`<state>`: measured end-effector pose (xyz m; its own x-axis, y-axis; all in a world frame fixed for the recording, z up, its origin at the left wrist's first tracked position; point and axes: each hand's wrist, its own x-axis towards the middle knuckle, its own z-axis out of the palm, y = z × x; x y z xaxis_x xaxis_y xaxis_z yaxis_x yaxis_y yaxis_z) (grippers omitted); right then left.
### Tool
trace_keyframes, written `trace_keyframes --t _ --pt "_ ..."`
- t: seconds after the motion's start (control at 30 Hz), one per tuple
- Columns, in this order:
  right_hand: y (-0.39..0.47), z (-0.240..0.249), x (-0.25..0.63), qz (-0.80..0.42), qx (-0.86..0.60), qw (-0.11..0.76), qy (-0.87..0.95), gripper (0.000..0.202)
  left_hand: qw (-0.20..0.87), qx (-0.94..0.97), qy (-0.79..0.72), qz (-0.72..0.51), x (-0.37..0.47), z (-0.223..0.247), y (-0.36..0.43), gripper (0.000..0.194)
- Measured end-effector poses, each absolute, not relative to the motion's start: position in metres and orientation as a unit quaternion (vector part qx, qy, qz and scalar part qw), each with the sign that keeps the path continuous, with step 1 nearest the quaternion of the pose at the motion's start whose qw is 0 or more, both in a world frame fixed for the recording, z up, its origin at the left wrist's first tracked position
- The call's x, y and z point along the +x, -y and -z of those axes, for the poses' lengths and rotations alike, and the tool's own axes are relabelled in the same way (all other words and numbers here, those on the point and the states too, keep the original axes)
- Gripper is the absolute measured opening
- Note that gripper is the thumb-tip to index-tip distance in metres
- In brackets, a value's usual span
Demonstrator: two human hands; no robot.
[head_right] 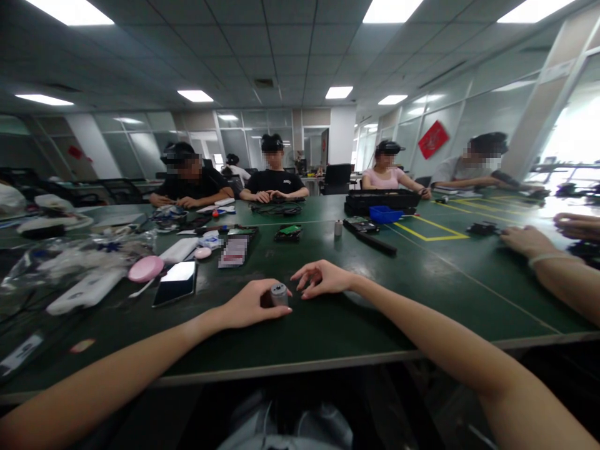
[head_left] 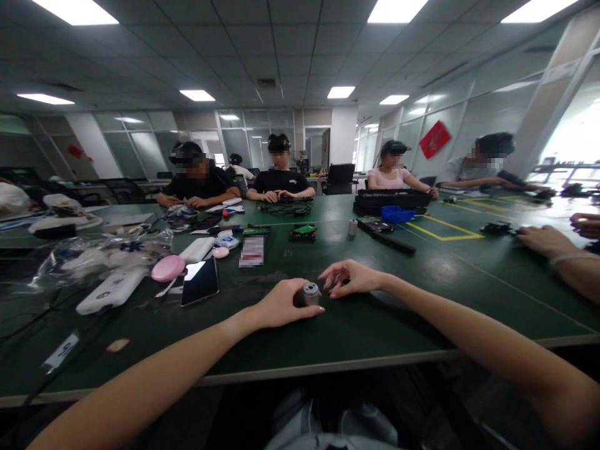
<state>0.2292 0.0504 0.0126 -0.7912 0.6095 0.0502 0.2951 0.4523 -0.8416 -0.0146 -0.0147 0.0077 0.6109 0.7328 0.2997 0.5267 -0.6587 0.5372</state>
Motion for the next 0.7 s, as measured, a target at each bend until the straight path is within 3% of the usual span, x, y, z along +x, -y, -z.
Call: trace_keyframes --t 0.37,0.43,0.6,0.7 --pt "-0.050 -0.012 0.227 -0.442 -0.258 0.201 0.835 0.054 0.204 0.876 -0.355 -0.254 -0.014 -0.009 0.015 0.040" --pt "-0.050 -0.011 0.224 -0.431 -0.268 0.261 0.821 0.053 0.204 0.876 -0.357 -0.253 -0.015 -0.009 0.015 0.041" --pt "-0.038 -0.011 0.199 -0.379 -0.290 0.508 0.717 0.046 0.203 0.876 -0.356 -0.255 -0.015 -0.008 0.015 0.041" --pt "-0.021 -0.014 0.182 -0.378 -0.250 0.526 0.720 0.039 0.207 0.871 -0.363 -0.257 -0.014 -0.006 0.014 0.044"
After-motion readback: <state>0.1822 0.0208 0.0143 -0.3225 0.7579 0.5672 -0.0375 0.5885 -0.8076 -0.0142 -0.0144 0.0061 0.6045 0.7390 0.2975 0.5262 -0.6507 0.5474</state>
